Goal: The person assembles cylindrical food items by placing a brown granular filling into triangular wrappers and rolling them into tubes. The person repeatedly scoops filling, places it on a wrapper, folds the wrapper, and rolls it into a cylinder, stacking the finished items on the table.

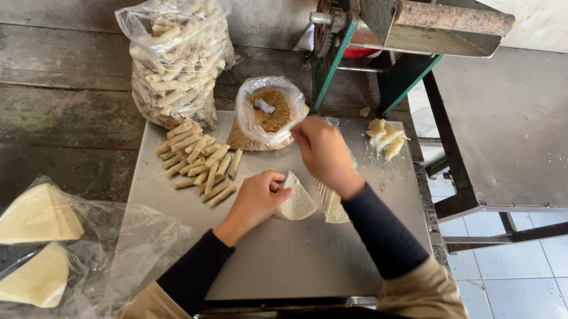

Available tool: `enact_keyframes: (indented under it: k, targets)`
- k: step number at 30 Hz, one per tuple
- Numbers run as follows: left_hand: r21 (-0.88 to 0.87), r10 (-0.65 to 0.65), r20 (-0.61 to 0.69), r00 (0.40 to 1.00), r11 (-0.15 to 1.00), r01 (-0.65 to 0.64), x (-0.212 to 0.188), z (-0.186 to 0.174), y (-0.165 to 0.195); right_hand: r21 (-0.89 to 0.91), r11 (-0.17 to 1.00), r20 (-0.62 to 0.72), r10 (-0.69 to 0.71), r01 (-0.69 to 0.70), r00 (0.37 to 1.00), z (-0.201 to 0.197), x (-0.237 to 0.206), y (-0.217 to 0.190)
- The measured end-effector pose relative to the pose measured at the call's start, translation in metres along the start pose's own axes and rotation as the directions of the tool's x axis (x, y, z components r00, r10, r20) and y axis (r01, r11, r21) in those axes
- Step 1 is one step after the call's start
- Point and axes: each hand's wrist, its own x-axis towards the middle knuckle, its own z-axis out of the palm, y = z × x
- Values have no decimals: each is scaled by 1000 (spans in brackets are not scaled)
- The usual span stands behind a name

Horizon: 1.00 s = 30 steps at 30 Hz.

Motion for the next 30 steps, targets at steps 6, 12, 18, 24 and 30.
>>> enact_keyframes:
  k: [6, 12, 18, 24, 30]
  targets:
    - [-4, 46, -9, 999, 999, -46, -21, 0, 27, -428, 867, -73, -314, 255, 947, 26, 88, -7]
    - [-32, 78, -22, 997, 996, -79, -25, -1, 32, -500, 842, 121, -164, 203, 979, 46, 117, -13]
    - [4, 92, 43, 995, 996, -92, -27, -1, 27, -422, 887, 97, -165, 191, 982, 36, 121, -15]
    - [-52, 82, 121, 989, 996, -76, -29, -8, 28, -712, 545, 171, -477, 443, 862, 34, 120, -13]
    - [-8, 29, 164, 986, 1000, -28, -31, -12, 34, -537, 731, 151, -407, 421, 901, 40, 124, -9]
